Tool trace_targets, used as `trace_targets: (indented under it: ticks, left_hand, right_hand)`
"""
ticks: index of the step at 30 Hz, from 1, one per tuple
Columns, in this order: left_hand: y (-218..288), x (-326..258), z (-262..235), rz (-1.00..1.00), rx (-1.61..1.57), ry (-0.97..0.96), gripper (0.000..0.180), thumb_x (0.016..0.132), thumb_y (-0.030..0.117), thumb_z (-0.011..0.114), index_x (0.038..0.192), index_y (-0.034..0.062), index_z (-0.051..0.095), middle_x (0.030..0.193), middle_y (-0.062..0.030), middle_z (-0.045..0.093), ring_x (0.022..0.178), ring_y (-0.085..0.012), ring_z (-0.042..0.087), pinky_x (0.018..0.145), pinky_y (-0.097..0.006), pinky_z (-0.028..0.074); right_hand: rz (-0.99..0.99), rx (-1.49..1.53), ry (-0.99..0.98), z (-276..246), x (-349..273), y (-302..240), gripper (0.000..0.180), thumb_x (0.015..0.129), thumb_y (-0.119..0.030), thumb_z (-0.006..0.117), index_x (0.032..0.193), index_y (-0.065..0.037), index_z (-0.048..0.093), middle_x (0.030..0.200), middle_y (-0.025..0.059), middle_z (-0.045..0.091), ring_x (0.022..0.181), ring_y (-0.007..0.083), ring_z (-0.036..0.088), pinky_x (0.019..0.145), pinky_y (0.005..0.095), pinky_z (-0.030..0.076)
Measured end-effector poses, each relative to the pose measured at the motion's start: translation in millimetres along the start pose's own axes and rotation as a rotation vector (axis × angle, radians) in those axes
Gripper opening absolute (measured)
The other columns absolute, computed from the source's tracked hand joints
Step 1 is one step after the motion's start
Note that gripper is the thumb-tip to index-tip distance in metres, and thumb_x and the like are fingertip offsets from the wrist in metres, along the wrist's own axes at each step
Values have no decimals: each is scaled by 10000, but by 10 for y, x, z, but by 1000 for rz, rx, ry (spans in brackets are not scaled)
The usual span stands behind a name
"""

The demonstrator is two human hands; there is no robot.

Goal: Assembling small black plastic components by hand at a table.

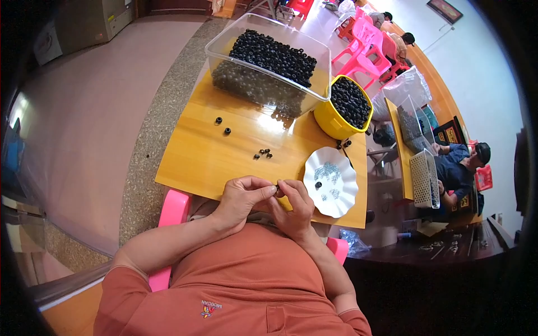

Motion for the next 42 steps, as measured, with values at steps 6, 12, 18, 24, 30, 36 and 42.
trace_targets:
  ticks: [6, 12, 18, 24, 30, 36, 42]
  left_hand:
    - [6, -1, 17, -12, -1, -9, 97, 858, 70, 677, 932, 17, 643, 878, -64, 660, 792, -136, 639, 717, -268, 548]
    - [16, 22, 26, 17, -6, -24, 110, 869, 77, 666, 946, 5, 632, 902, -73, 658, 804, -142, 648, 733, -271, 555]
    - [13, 21, 22, 24, 23, -28, 118, 869, 73, 667, 950, -3, 628, 913, -84, 659, 798, -138, 648, 712, -254, 557]
    - [27, 7, 39, 35, 32, -23, 119, 860, 77, 680, 941, 1, 638, 889, -74, 668, 774, -125, 646, 697, -241, 553]
    - [6, 13, 20, 40, 64, 5, 106, 855, 79, 687, 928, 10, 652, 858, -61, 672, 758, -107, 639, 681, -223, 540]
    - [-28, 19, -12, 61, 65, 16, 97, 856, 77, 685, 917, 8, 656, 845, -61, 674, 748, -109, 642, 677, -226, 542]
    - [-11, -2, 34, 87, 46, -14, 110, 875, 73, 664, 925, -24, 649, 863, -72, 672, 756, -109, 634, 692, -229, 534]
  right_hand:
    - [-38, -46, 42, -4, 4, 16, 359, 695, 26, 743, 1026, 33, 605, 888, 179, 610, 723, 270, 639, 598, 319, 535]
    - [-26, 0, 64, -23, 23, 37, 338, 690, 32, 746, 1001, 31, 613, 878, 172, 616, 687, 251, 645, 578, 305, 534]
    - [-29, -14, 59, -32, 17, 45, 329, 699, 19, 749, 998, 26, 612, 872, 168, 616, 687, 251, 647, 581, 307, 534]
    - [-27, -36, 55, -37, 12, 29, 327, 702, 17, 746, 998, 23, 608, 872, 171, 615, 695, 257, 642, 585, 314, 534]
    - [-31, -29, 52, -24, 2, 31, 317, 705, 20, 741, 992, 25, 607, 874, 176, 616, 697, 264, 640, 586, 319, 532]
    - [-45, -13, 40, -4, -8, 57, 288, 707, 26, 728, 968, 33, 608, 865, 188, 626, 701, 279, 640, 593, 326, 531]
    - [-98, -8, 11, -4, 18, 24, 267, 702, 40, 718, 942, 35, 601, 836, 186, 628, 703, 283, 640, 590, 325, 528]
Point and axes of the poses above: each hand's wrist, its own x-axis towards the middle knuckle, its own z-axis out of the palm, y = z × x, the point moved 4 cm from there along x, towards the middle knuckle
